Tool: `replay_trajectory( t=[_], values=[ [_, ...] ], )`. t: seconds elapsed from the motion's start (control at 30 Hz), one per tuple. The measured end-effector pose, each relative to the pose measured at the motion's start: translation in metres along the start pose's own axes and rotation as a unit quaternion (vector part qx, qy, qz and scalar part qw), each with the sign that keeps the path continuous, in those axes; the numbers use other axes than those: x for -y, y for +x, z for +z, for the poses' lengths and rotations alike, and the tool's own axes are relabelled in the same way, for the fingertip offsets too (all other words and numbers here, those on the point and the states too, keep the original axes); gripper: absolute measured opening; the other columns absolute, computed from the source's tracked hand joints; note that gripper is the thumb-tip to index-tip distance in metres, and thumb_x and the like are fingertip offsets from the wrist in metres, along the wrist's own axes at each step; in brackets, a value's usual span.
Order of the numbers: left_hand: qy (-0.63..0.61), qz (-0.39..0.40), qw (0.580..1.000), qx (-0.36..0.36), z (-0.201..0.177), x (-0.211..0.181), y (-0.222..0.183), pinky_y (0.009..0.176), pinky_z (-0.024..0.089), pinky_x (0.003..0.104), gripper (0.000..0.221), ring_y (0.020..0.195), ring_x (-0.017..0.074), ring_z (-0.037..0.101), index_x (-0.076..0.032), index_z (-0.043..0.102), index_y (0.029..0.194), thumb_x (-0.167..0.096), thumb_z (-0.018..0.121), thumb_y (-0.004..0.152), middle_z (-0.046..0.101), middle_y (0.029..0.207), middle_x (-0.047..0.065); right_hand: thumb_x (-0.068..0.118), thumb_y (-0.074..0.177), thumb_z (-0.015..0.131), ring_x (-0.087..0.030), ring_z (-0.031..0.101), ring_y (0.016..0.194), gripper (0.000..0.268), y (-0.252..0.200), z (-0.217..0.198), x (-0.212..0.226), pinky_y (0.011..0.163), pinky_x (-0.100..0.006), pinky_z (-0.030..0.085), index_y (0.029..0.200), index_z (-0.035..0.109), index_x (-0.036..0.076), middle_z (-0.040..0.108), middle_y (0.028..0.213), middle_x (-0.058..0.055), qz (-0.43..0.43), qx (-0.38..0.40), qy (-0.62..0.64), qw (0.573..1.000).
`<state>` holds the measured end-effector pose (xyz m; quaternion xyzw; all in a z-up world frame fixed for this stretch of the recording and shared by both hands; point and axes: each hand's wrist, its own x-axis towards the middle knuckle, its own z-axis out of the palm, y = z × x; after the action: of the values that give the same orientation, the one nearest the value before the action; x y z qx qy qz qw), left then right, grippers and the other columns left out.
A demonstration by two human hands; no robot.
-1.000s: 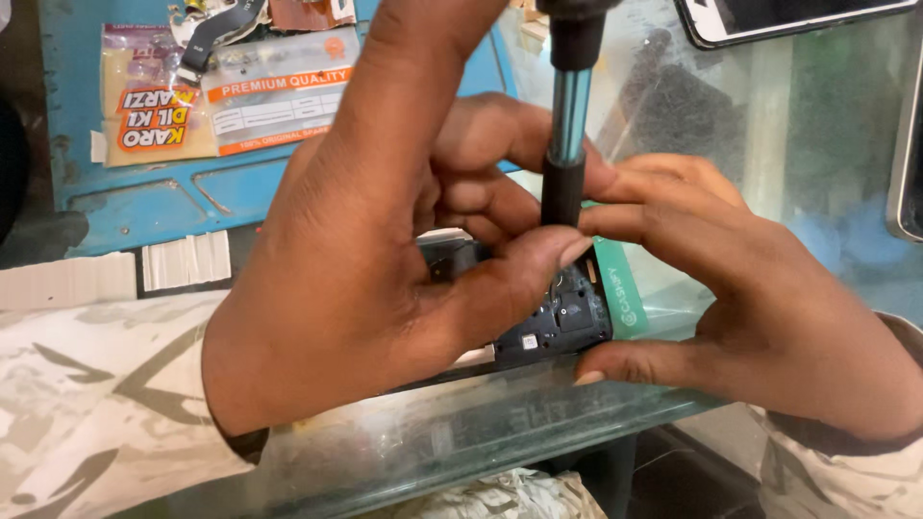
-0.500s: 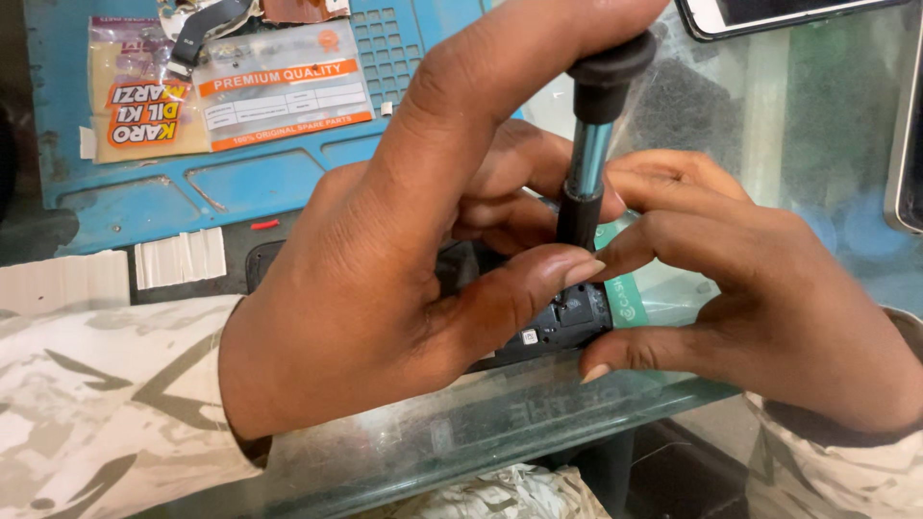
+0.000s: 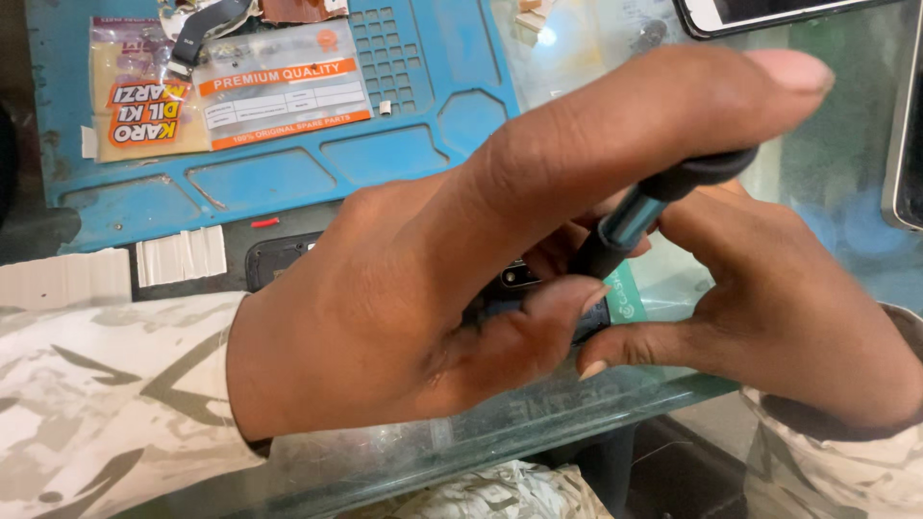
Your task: The person aligns and presses the back cover onto a smartphone, then uses a screwdriver to fasten screws around the camera module area. The device is handled repeatedly to check fit and alignment during the process.
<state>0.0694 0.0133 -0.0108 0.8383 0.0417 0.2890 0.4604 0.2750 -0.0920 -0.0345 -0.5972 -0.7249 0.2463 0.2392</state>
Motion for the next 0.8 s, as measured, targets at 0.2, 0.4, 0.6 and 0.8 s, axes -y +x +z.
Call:
replay_trajectory(
  t=[0.2, 0.4, 0.6, 0.8],
  values=[
    [0.008, 0.017, 1.0, 0.001, 0.007, 0.007, 0.011, 0.083, 0.059, 0.022, 0.065, 0.091, 0.0104, 0.063, -0.008, 0.04, 0.151, -0.009, 0.077, 0.098, 0.062, 0.145, 0.004, 0.034, 0.066, 0.09, -0.021, 0.066, 0.118, 0.074, 0.002, -0.001, 0.003, 0.094, -0.04, 0.053, 0.13, 0.062, 0.009, 0.069, 0.124, -0.003, -0.02, -0.011, 0.015, 1.0],
    [0.011, 0.027, 1.0, 0.008, 0.001, 0.005, 0.014, 0.082, 0.058, 0.023, 0.063, 0.09, 0.011, 0.062, -0.008, 0.044, 0.148, -0.012, 0.079, 0.096, 0.064, 0.142, 0.004, 0.04, 0.06, 0.092, -0.021, 0.064, 0.112, 0.076, 0.003, -0.001, 0.001, 0.089, -0.037, 0.051, 0.125, 0.065, 0.01, 0.068, 0.117, -0.003, 0.004, 0.012, 0.012, 1.0],
    [0.006, 0.015, 1.0, 0.019, -0.008, 0.005, 0.011, 0.081, 0.057, 0.024, 0.061, 0.089, 0.0115, 0.061, -0.008, 0.049, 0.146, -0.014, 0.081, 0.095, 0.066, 0.139, 0.004, 0.042, 0.068, 0.089, -0.022, 0.064, 0.116, 0.068, 0.0, -0.001, -0.005, 0.091, -0.036, 0.051, 0.122, 0.065, 0.009, 0.068, 0.121, -0.004, -0.062, -0.002, 0.045, 0.997],
    [-0.004, 0.009, 1.0, 0.03, -0.015, 0.0, 0.005, 0.08, 0.056, 0.024, 0.059, 0.087, 0.012, 0.06, -0.008, 0.054, 0.143, -0.017, 0.082, 0.093, 0.068, 0.136, 0.004, 0.045, 0.07, 0.089, -0.021, 0.065, 0.117, 0.072, -0.001, -0.003, -0.006, 0.089, -0.035, 0.052, 0.125, 0.061, 0.008, 0.067, 0.125, -0.004, -0.047, 0.007, 0.056, 0.997]
  ],
)
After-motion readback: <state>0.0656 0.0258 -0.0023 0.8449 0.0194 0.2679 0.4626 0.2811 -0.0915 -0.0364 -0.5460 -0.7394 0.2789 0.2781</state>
